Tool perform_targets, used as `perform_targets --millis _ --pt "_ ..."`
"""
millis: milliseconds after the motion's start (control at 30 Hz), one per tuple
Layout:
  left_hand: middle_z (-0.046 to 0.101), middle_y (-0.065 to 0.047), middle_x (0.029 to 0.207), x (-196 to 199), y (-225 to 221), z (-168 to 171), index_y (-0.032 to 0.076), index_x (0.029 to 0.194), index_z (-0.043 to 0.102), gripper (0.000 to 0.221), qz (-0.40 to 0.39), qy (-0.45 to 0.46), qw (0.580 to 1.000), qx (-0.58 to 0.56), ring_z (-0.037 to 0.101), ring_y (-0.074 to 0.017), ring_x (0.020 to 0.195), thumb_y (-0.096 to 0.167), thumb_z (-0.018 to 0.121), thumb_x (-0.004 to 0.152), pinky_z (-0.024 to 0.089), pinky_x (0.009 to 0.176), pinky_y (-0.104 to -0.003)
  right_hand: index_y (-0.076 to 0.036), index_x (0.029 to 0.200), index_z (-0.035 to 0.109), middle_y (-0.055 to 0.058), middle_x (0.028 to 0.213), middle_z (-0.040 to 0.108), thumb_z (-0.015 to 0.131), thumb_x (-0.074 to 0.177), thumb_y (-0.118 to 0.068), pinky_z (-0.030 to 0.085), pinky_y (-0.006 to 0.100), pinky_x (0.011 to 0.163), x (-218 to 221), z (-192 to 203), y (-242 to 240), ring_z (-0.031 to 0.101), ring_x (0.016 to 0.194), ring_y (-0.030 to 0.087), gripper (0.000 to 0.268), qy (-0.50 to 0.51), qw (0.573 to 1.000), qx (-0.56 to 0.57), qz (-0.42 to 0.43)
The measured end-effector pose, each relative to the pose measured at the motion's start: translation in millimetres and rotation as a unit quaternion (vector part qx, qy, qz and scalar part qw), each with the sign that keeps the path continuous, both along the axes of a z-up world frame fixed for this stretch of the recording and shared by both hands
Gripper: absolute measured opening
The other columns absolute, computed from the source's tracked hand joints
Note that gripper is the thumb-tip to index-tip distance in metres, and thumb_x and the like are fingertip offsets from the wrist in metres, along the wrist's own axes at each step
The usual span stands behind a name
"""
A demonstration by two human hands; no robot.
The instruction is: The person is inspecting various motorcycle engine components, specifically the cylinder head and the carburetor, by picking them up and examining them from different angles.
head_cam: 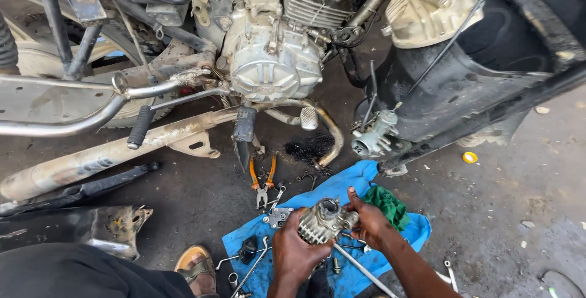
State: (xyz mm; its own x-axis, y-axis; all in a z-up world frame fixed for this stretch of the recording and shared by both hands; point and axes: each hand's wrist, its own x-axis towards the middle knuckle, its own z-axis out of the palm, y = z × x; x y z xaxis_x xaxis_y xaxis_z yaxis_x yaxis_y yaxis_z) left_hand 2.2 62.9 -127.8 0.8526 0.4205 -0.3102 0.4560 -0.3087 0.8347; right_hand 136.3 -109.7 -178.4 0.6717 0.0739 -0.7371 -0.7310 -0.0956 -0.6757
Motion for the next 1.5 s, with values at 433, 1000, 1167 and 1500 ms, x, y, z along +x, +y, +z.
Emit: perform_targets --millis 433,1000,1167,1500 --pt "0.074 0.002 0.131 -23 -5 -19 0.028 0.139 0.054 0.091 -0.080 0.098 0.984 -0.123 0.067 -0.0204 0.125 0.027 0.087 0.054 0.058 0.100 -0.039 -0.010 0.078 0.052 0.008 0.070 0.048 0.074 0.080 -0.006 0.045 0.039 0.050 7 -52 -39 0.052 0.065 0.023 0.022 -0.021 0.933 -0.169 0.318" --pt "0.045 -0.007 0.133 -52 -17 -90 0.016 0.135 0.046 0.083 -0.129 -0.029 0.989 -0.070 0.053 -0.0271 0.128 0.033 0.086 0.064 0.050 0.100 -0.047 -0.011 0.091 0.047 0.011 0.078 0.050 0.095 0.079 -0.003 0.035 0.044 0.055 -18 -78 -60 0.045 0.066 0.024 0.050 -0.011 0.953 -0.066 0.297" --pt "0.039 -0.004 0.146 -59 -21 -108 0.025 0.140 0.043 0.089 -0.106 0.012 0.991 -0.075 0.040 -0.0340 0.144 0.038 0.092 0.067 0.044 0.117 -0.065 -0.011 0.095 0.050 0.013 0.081 0.054 0.097 0.075 -0.009 0.037 0.044 0.053 -17 -78 -51 0.046 0.064 0.025 0.051 -0.027 0.945 -0.079 0.315" --pt "0.043 -0.002 0.155 -46 -102 -123 0.032 0.151 0.031 0.137 0.275 0.121 0.953 -0.024 0.051 -0.0344 0.138 0.026 0.110 0.039 0.053 0.105 -0.050 -0.010 0.123 0.063 0.009 0.126 0.063 0.075 0.086 -0.037 0.046 0.050 0.087 -21 4 -15 0.059 0.111 0.030 0.048 -0.017 0.969 -0.121 0.216"
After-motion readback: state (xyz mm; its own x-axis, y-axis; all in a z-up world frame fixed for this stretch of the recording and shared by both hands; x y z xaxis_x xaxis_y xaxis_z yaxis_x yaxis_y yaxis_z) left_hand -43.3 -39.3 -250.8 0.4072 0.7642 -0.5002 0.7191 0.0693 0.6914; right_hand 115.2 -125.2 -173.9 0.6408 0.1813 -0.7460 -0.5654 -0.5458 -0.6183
